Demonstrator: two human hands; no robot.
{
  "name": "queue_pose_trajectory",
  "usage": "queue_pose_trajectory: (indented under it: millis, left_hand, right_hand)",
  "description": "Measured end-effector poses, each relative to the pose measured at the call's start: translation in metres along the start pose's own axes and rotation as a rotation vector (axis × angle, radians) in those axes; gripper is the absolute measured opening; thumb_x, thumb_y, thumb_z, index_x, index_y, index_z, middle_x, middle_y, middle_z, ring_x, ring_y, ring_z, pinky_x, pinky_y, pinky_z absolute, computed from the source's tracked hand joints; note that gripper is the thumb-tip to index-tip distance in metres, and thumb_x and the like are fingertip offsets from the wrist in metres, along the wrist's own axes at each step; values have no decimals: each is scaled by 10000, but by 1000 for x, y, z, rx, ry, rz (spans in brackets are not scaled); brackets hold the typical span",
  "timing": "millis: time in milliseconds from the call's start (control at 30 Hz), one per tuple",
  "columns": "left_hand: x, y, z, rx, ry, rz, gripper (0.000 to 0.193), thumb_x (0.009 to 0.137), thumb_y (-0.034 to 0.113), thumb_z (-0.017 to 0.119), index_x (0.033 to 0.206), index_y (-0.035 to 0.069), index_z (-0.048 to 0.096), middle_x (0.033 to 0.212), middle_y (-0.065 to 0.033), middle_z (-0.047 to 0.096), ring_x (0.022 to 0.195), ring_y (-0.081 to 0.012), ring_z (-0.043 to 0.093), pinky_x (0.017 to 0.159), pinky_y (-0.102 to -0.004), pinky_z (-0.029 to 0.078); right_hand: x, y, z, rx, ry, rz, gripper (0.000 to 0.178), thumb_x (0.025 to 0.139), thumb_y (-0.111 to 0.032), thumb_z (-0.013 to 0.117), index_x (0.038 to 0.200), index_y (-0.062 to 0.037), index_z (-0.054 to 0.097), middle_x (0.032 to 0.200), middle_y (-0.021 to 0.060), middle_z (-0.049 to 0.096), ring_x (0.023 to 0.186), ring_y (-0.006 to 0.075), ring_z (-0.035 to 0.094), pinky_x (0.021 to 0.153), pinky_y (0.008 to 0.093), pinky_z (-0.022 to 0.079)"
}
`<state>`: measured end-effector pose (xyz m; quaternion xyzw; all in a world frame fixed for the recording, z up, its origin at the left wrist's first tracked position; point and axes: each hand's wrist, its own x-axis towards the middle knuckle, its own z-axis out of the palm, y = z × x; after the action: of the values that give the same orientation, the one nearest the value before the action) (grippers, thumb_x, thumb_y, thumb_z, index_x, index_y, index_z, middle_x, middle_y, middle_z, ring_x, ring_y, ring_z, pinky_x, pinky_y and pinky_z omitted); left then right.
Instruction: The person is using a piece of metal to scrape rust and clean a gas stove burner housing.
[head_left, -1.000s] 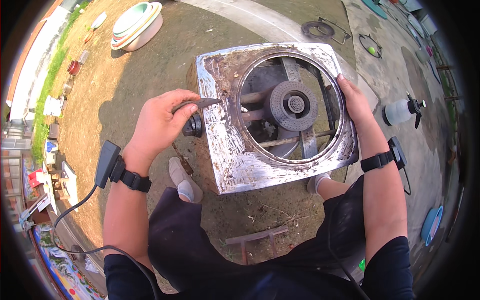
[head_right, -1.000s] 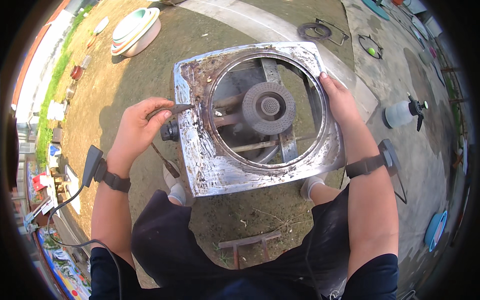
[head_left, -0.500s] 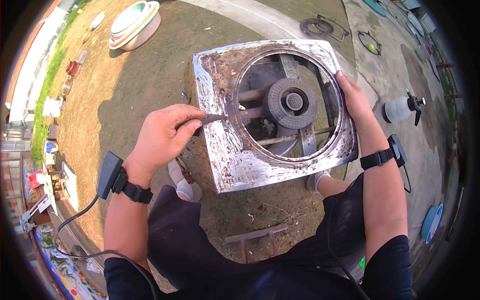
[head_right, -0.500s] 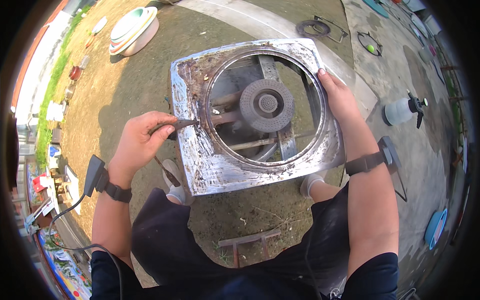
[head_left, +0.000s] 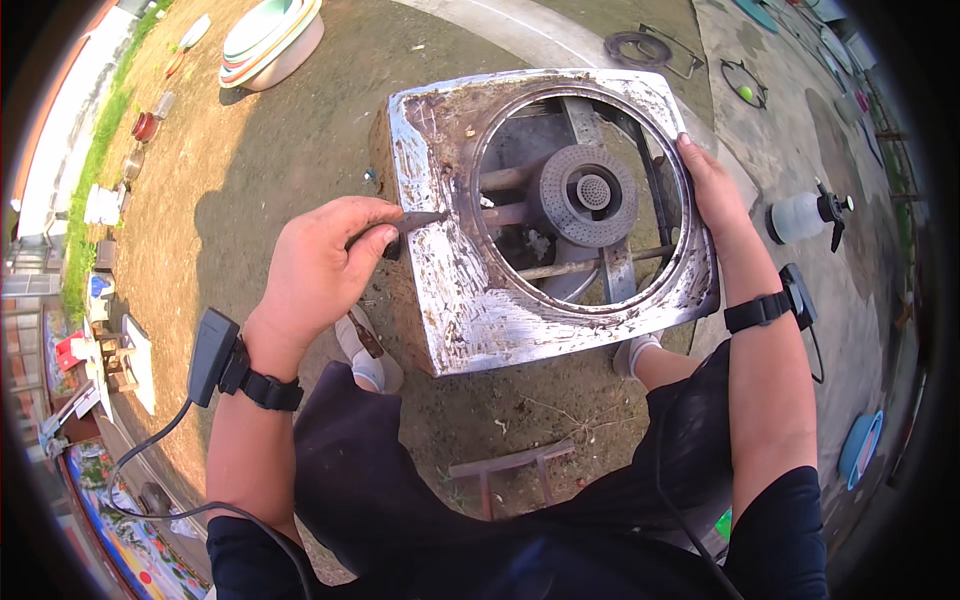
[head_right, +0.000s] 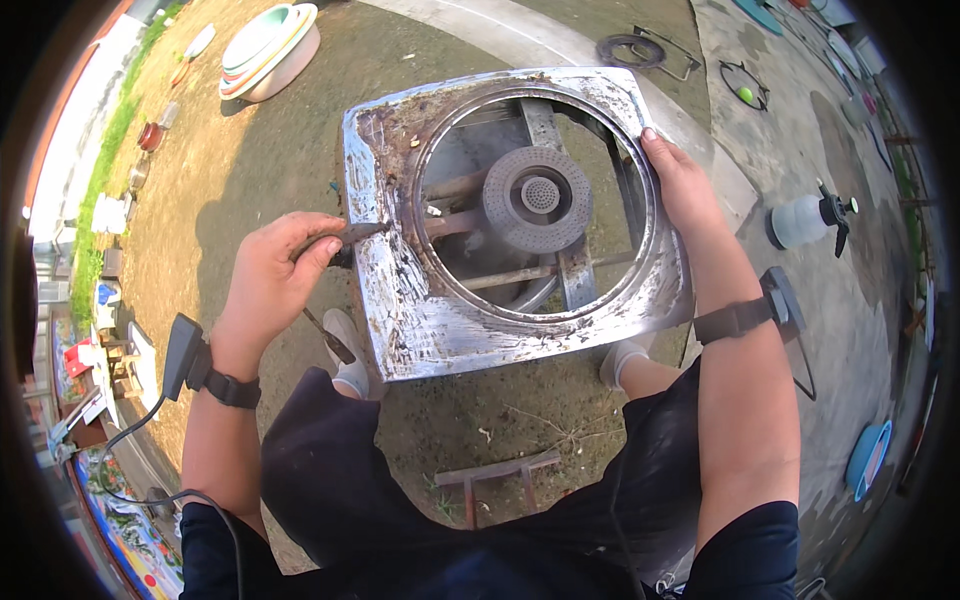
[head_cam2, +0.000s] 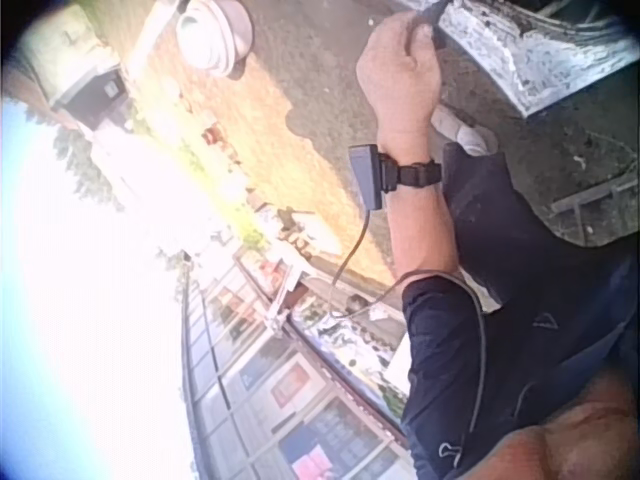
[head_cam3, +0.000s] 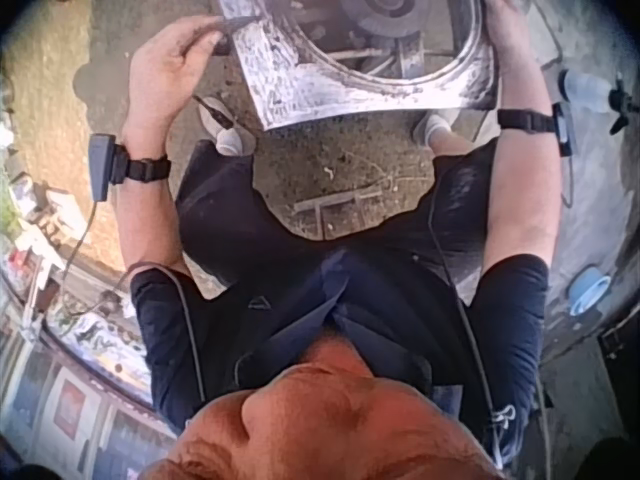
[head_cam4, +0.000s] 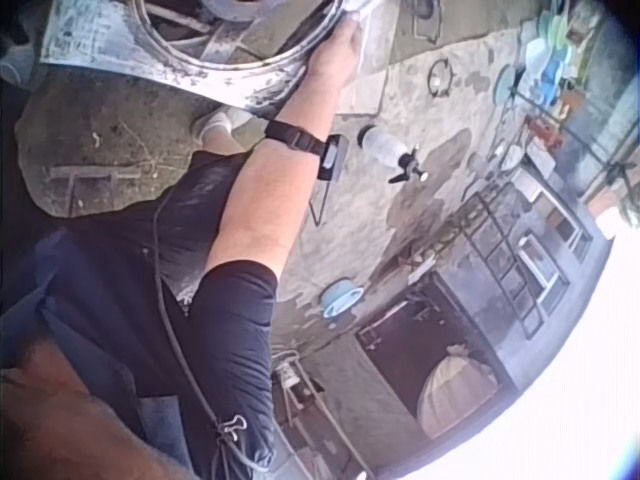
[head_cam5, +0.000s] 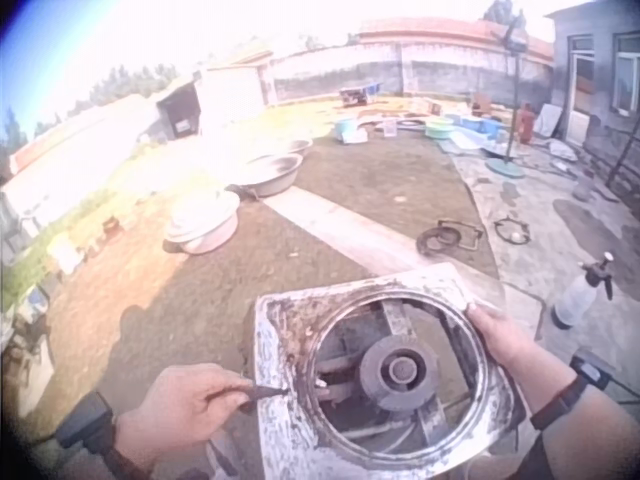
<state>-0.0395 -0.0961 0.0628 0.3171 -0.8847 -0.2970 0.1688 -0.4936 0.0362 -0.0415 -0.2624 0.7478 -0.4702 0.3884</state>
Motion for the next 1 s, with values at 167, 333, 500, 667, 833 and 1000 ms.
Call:
queue_pose_trajectory:
  millis: [167,333,500,667,833,1000]
  left_hand:
    - [-9,7,-2,-22,-94,-8,166,982,32,716,1133,-27,752,1024,-145,769,926,-203,750,839,-327,586]
    - [-4,9,-6,50,-8,5,170,961,27,732,1124,-14,757,1010,-140,764,906,-232,749,813,-336,580]
    - [-11,18,-6,96,-47,65,157,948,71,734,1097,39,768,1024,-153,769,889,-333,745,782,-382,588]
    - [-7,13,-5,104,1,10,183,955,36,739,1133,-4,757,1008,-149,762,896,-244,748,795,-348,579]
    - [-26,26,-2,0,-99,5,187,937,28,749,1121,-3,757,1036,-146,766,902,-247,744,806,-343,576]
    - [-48,35,3,-188,123,-140,214,993,53,712,1197,-10,721,1004,-71,754,824,-155,698,737,-313,563]
  right_hand:
    - [-6,-5,3,-66,47,-32,685,1050,-605,604,1427,-40,684,1148,83,772,1000,135,687,941,286,516]
    - [-5,-7,3,26,-13,11,676,1047,-602,611,1422,-45,692,1187,95,766,1042,142,684,974,286,505]
    - [-2,-2,2,-76,42,-55,668,1047,-590,614,1428,-47,688,1218,117,761,1091,151,675,1015,294,486]
    - [-4,-3,1,-62,49,-39,665,1044,-587,622,1429,-48,690,1212,107,763,1086,149,675,1009,294,488]
    - [-6,-8,5,-11,23,-14,657,1045,-577,631,1428,-47,690,1192,85,767,1060,135,677,985,282,497]
    - [-5,-2,6,8,44,-57,658,1045,-559,645,1433,-28,683,1176,80,768,1036,122,678,969,273,503]
